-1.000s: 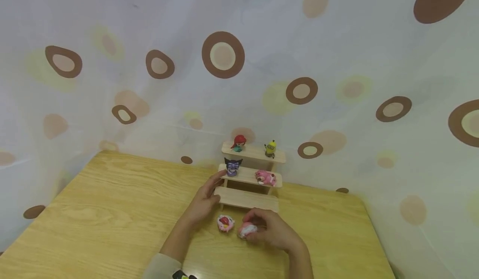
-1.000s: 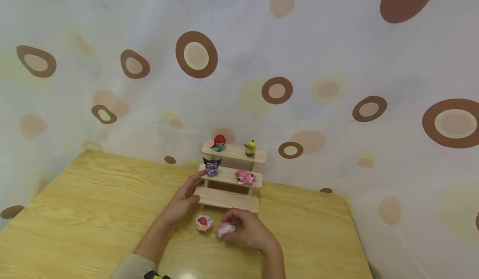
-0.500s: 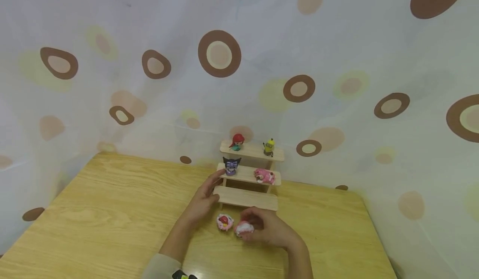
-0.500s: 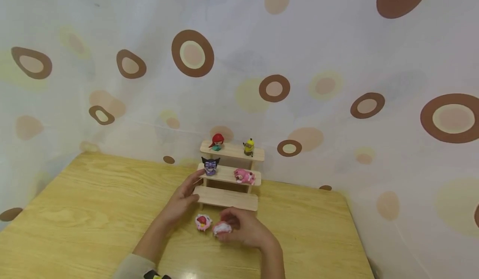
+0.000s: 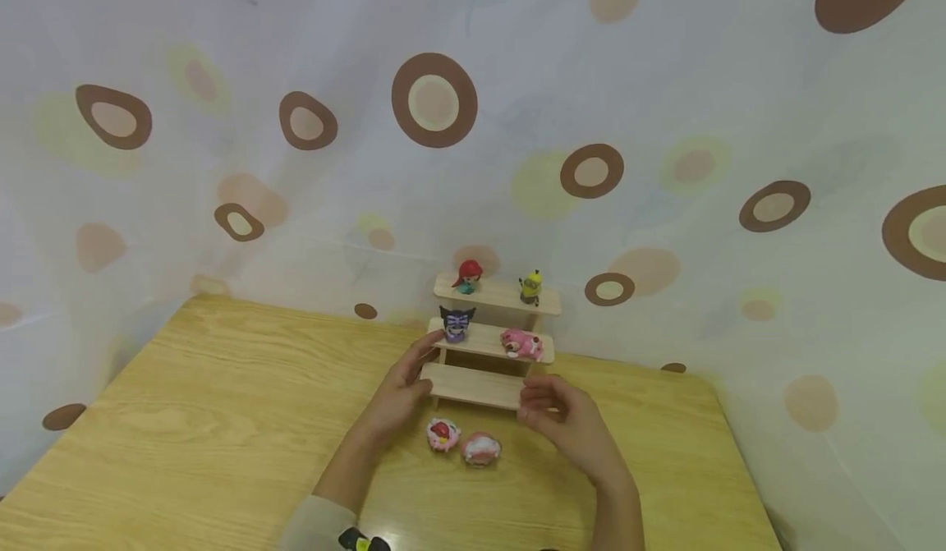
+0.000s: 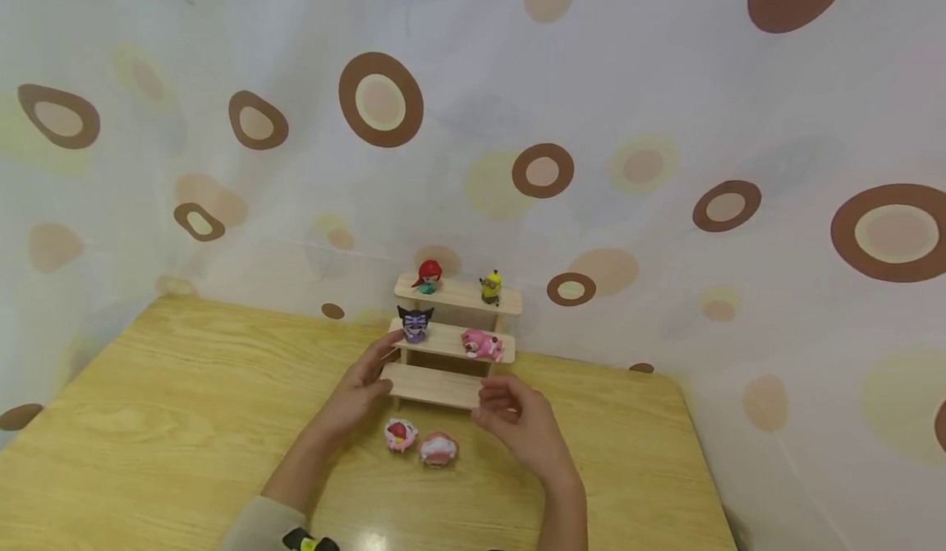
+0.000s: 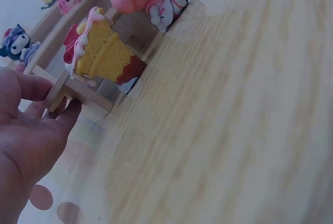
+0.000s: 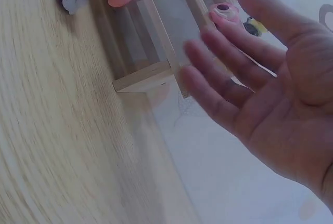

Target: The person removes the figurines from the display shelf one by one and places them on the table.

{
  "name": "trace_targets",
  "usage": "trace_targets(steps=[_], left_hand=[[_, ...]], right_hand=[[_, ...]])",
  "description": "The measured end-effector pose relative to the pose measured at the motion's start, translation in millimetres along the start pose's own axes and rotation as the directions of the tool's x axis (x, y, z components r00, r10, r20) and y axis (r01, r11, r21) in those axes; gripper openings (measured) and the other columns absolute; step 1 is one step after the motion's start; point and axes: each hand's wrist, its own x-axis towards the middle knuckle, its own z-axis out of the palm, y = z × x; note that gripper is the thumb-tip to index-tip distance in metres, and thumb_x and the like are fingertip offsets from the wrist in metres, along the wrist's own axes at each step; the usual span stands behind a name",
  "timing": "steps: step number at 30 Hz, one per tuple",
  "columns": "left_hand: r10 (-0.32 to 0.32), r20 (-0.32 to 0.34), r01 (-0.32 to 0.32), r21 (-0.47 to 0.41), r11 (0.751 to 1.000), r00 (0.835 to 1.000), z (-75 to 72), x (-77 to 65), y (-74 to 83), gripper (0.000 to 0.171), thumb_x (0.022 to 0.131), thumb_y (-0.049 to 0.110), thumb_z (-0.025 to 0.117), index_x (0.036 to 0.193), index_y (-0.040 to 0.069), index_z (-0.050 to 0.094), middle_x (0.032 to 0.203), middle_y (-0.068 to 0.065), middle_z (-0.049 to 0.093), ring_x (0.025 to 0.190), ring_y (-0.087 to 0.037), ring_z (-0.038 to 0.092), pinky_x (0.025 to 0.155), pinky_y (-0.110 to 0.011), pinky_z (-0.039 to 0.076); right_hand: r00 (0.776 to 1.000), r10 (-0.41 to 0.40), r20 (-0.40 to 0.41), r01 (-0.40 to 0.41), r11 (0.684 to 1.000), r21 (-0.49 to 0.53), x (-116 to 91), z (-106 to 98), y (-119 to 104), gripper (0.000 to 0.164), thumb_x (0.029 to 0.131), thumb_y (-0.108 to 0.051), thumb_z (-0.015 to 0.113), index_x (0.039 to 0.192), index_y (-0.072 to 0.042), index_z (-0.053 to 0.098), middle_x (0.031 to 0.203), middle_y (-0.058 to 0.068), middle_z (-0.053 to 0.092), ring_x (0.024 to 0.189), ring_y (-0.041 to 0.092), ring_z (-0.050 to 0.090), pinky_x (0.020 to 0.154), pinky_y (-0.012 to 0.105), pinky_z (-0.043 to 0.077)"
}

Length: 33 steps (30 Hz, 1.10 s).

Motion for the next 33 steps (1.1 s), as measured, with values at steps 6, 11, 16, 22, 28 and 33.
trace_targets(steps=[6,11,16,22,28,33], left_hand=[[-0.015,-0.007,0.015,0.0,1.0,1.0,-2.4,-0.1,0.1,0.078,0.097,-0.015,0.042,0.163,0.026,0.038,0.173,-0.001,0.027,0.158,-0.034,0.025,0.128,-0.061,0.016],[-0.009,-0.021,0.009,0.006,1.0,1.0,-4.6,0.0,0.9,0.079,0.095,-0.016,0.042,0.164,0.022,0.038,0.173,-0.006,0.025,0.159,-0.038,0.023,0.126,-0.069,0.01],[0.01,-0.002,-0.01,0.001,1.0,1.0,-2.9,1.0,-1.3,0.078,0.095,-0.016,0.043,0.164,0.021,0.036,0.173,-0.006,0.025,0.159,-0.039,0.023,0.127,-0.066,0.008],[0.024,0.012,-0.024,0.006,1.0,1.0,1.9,-1.0,-5.9,0.079,0.094,-0.017,0.044,0.165,0.018,0.035,0.173,-0.006,0.026,0.158,-0.038,0.024,0.13,-0.059,0.007],[0.006,-0.003,-0.006,0.031,1.0,1.0,2.3,-0.8,-3.7,0.08,0.095,-0.015,0.045,0.163,0.025,0.038,0.172,0.001,0.028,0.158,-0.033,0.026,0.13,-0.058,0.01],[-0.003,-0.017,0.003,0.022,1.0,1.0,-0.2,0.7,-2.9,0.079,0.096,-0.015,0.044,0.162,0.028,0.04,0.172,0.004,0.028,0.158,-0.032,0.026,0.129,-0.062,0.011]], right_hand=[[0.963,-0.043,-0.265,0.053,0.998,0.029,4.2,0.8,0.5,0.039,0.095,-0.008,0.078,0.131,-0.001,0.065,0.114,0.017,0.071,0.105,0.021,0.07,0.087,0.024,0.06],[0.939,-0.068,-0.336,0.092,0.994,0.057,13.8,7.4,4.4,0.049,0.096,-0.003,0.075,0.143,-0.004,0.059,0.112,0.022,0.073,0.095,0.018,0.072,0.082,0.022,0.06],[0.931,-0.03,-0.364,0.065,0.994,0.085,25.0,9.5,2.0,0.051,0.1,-0.005,0.071,0.148,-0.004,0.054,0.106,0.024,0.074,0.083,0.019,0.073,0.072,0.023,0.059],[0.942,-0.007,-0.335,0.026,0.998,0.052,31.2,2.8,4.1,0.052,0.103,-0.018,0.07,0.151,-0.007,0.053,0.089,0.024,0.075,0.069,0.02,0.069,0.064,0.025,0.057],[0.953,-0.018,-0.301,0.042,0.996,0.074,33.6,-0.1,7.4,0.051,0.102,-0.021,0.071,0.149,-0.006,0.056,0.083,0.024,0.072,0.062,0.016,0.062,0.058,0.023,0.053],[0.967,0.016,-0.253,0.028,0.985,0.168,38.6,2.3,10.3,0.056,0.104,-0.015,0.069,0.155,-0.009,0.05,0.087,0.027,0.074,0.061,0.015,0.066,0.054,0.022,0.053]])
